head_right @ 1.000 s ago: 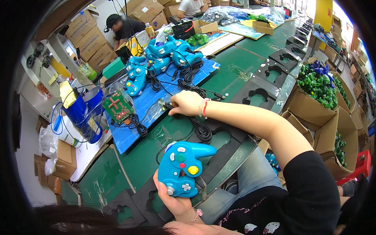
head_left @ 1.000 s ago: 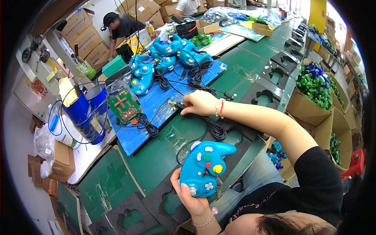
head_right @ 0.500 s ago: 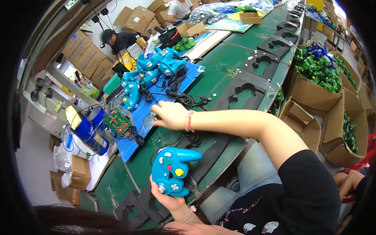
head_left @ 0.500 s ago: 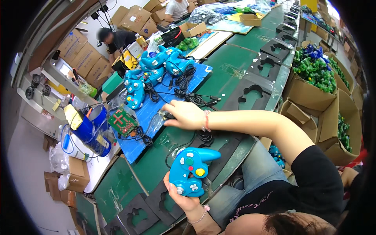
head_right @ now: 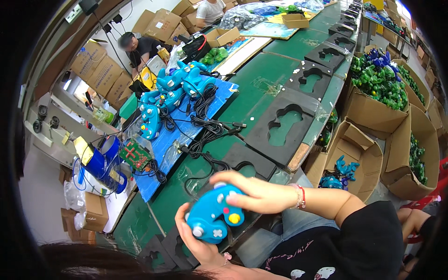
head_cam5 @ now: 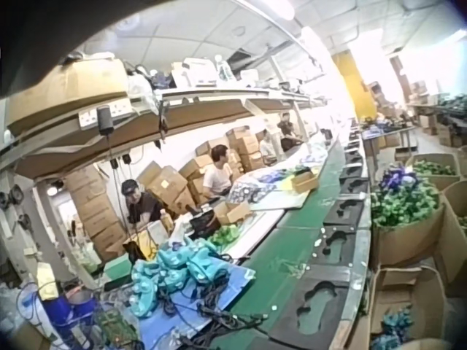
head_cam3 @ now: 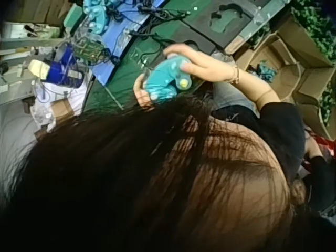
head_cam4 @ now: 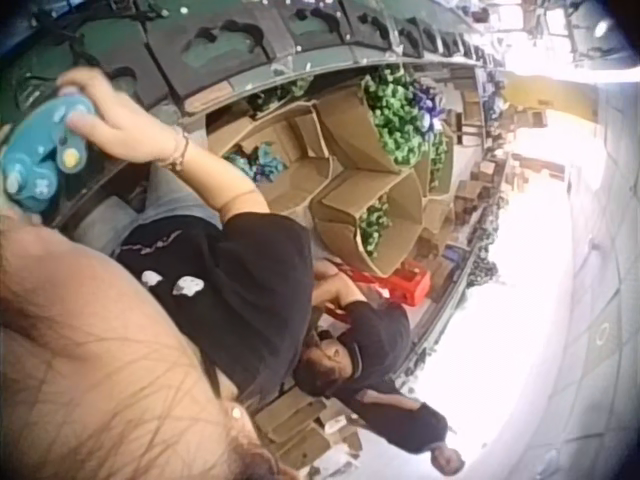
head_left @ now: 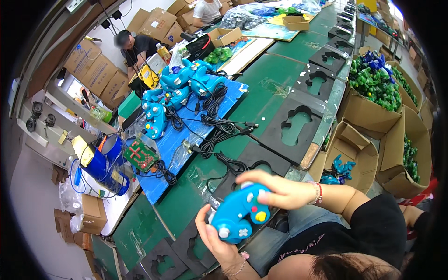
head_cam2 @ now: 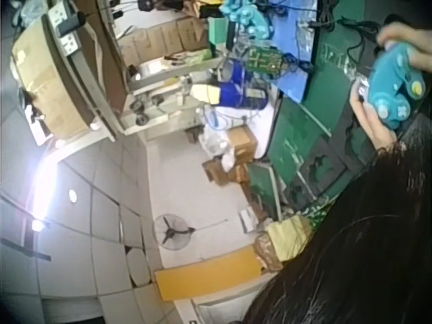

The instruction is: The person tests game controllers by plugging each cable into a test board, pressing the buttons and joysticks, and unplugging the cable before placing the controller aside.

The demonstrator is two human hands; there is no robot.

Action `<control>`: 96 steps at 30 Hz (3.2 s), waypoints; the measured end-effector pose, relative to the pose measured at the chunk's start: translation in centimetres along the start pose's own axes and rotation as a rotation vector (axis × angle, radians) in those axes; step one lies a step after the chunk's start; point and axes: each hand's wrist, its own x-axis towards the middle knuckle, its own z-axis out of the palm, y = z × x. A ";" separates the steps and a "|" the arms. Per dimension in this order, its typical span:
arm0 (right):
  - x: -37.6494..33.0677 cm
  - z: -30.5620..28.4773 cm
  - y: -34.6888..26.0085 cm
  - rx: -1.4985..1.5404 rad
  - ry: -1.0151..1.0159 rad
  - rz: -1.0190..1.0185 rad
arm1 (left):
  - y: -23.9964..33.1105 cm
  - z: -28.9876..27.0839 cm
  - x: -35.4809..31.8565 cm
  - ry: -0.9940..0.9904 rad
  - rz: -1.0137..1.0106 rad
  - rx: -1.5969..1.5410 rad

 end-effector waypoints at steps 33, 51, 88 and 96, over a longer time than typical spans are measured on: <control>1.8 2.8 3.4 0.092 0.187 0.149 | -3.2 -1.1 -0.1 0.099 0.103 0.246; 2.9 3.2 3.7 0.173 0.101 0.224 | -3.5 -2.3 0.0 0.150 0.079 0.285; 2.7 -0.8 -16.7 0.339 -0.417 -0.782 | -3.6 0.0 1.3 0.061 -0.009 0.084; -3.2 0.6 -23.5 0.611 0.044 -0.639 | -3.3 0.2 1.5 0.045 0.044 0.110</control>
